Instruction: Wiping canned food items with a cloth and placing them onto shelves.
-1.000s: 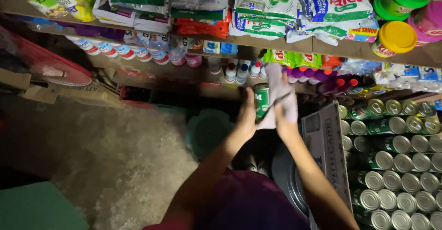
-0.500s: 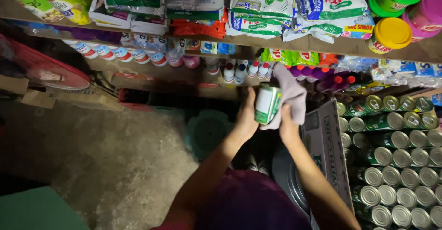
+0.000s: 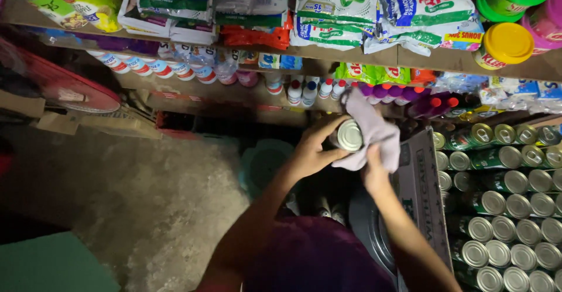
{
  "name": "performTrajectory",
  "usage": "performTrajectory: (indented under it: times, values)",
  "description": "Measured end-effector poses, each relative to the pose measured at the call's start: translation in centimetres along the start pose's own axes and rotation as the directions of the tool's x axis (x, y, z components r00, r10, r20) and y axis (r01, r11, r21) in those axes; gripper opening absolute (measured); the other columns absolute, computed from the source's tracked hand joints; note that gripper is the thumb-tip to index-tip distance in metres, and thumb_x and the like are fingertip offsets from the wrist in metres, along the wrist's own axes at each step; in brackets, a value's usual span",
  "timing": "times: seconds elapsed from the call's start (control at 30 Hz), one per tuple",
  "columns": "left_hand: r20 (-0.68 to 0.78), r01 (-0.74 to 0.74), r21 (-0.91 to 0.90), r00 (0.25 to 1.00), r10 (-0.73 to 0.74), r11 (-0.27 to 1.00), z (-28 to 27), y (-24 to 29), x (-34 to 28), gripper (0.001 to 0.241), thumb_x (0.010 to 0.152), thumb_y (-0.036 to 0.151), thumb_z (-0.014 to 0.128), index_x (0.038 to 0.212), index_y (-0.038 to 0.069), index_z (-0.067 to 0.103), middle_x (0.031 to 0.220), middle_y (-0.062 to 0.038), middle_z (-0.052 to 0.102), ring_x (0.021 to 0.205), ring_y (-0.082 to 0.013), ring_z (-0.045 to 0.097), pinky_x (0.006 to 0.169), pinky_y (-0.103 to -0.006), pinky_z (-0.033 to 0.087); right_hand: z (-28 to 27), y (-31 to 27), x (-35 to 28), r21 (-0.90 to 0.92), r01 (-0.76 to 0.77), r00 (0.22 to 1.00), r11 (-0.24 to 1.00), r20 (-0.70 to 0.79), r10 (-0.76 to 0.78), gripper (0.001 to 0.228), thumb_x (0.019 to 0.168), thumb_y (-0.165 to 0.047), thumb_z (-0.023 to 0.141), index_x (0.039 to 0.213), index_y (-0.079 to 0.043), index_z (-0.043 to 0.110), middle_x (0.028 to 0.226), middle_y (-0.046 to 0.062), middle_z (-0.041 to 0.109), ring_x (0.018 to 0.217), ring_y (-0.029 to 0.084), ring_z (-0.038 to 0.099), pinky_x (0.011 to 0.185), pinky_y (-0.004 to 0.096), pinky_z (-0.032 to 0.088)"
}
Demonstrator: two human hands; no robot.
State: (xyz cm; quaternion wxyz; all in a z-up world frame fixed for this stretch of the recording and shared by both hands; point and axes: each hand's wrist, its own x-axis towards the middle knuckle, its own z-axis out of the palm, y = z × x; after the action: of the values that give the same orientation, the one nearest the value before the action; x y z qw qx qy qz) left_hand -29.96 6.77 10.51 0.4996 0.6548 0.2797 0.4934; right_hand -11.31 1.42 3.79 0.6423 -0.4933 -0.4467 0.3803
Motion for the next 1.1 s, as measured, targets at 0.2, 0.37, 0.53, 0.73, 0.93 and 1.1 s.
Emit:
performTrajectory:
  times: [0.2, 0.37, 0.53, 0.73, 0.93, 1.1]
  values:
    - [0.035, -0.220, 0.271, 0.975, 0.219, 0.937, -2.4, 1.6, 1.3, 0.070, 0.081, 0.017, 0.088, 0.145, 0.009, 0.059, 0.136, -0.017, 0.064, 0.131, -0.0373, 0.059, 0.112, -0.0518, 0.043, 1.6, -6.1, 3.2, -0.516, 0.282, 0.955, 0.809, 0.074, -0.286, 0.035, 0.104, -0.022, 0.065, 0.133, -0.002, 0.063, 0.148, 0.026, 0.040, 0.135, 0.042, 0.037, 0.116, 0.057, 0.032]
    - [-0.062, -0.184, 0.581, 0.961, 0.269, 0.793, -1.0, 0.8, 1.7, 0.056, 0.082, 0.016, 0.084, 0.135, 0.010, 0.064, 0.125, -0.012, 0.067, 0.120, -0.0339, 0.063, 0.107, -0.0474, 0.047, 4.2, -9.2, 1.1, -0.641, 0.690, 0.715, 0.336, 0.532, -0.454, 0.044, 0.095, -0.051, 0.058, 0.134, -0.035, 0.069, 0.167, 0.021, 0.021, 0.153, 0.054, 0.010, 0.122, 0.067, 0.001]
    - [-0.056, -0.182, 0.275, 0.977, 0.204, 0.944, -1.3, 2.9, 3.0, 0.080, 0.064, -0.015, 0.077, 0.139, -0.001, 0.052, 0.130, -0.029, 0.062, 0.131, -0.0510, 0.053, 0.112, -0.0588, 0.048, 4.8, -9.7, 2.4, -0.514, 0.693, 0.721, 0.505, 0.504, -0.476, 0.041, 0.095, -0.038, 0.065, 0.133, -0.024, 0.071, 0.170, 0.023, 0.021, 0.157, 0.048, 0.017, 0.124, 0.064, 0.003]
    - [-0.047, -0.401, 0.376, 0.892, 0.449, 0.835, -2.1, 0.6, 3.1, 0.059, 0.077, -0.009, 0.082, 0.132, -0.001, 0.063, 0.134, -0.020, 0.061, 0.136, -0.0466, 0.051, 0.114, -0.0555, 0.043, 4.4, -10.5, 2.6, -0.530, 0.681, 0.733, 0.506, 0.478, -0.484, 0.035, 0.096, -0.033, 0.068, 0.127, -0.016, 0.074, 0.166, 0.026, 0.033, 0.154, 0.054, 0.023, 0.123, 0.065, 0.012]
    - [0.008, -0.453, 0.529, 0.848, 0.529, 0.718, -2.9, 0.2, 2.9, 0.053, 0.082, 0.006, 0.085, 0.128, -0.005, 0.061, 0.131, -0.024, 0.061, 0.130, -0.0487, 0.056, 0.109, -0.0582, 0.049, 4.9, -11.9, 5.1, -0.628, 0.662, 0.736, 0.408, 0.443, -0.512, 0.034, 0.099, -0.026, 0.066, 0.128, -0.013, 0.077, 0.168, 0.031, 0.019, 0.153, 0.057, 0.014, 0.124, 0.066, 0.012]
    - [-0.028, -0.387, 0.544, 0.878, 0.477, 0.744, -2.6, 1.7, 3.1, 0.059, 0.089, 0.007, 0.076, 0.144, 0.002, 0.055, 0.139, -0.018, 0.059, 0.135, -0.0420, 0.055, 0.112, -0.0542, 0.048, 5.7, -13.0, 4.4, -0.552, 0.702, 0.700, 0.449, 0.421, -0.577, 0.026, 0.093, -0.020, 0.072, 0.117, -0.014, 0.079, 0.161, 0.032, 0.033, 0.149, 0.058, 0.024, 0.122, 0.067, 0.017]
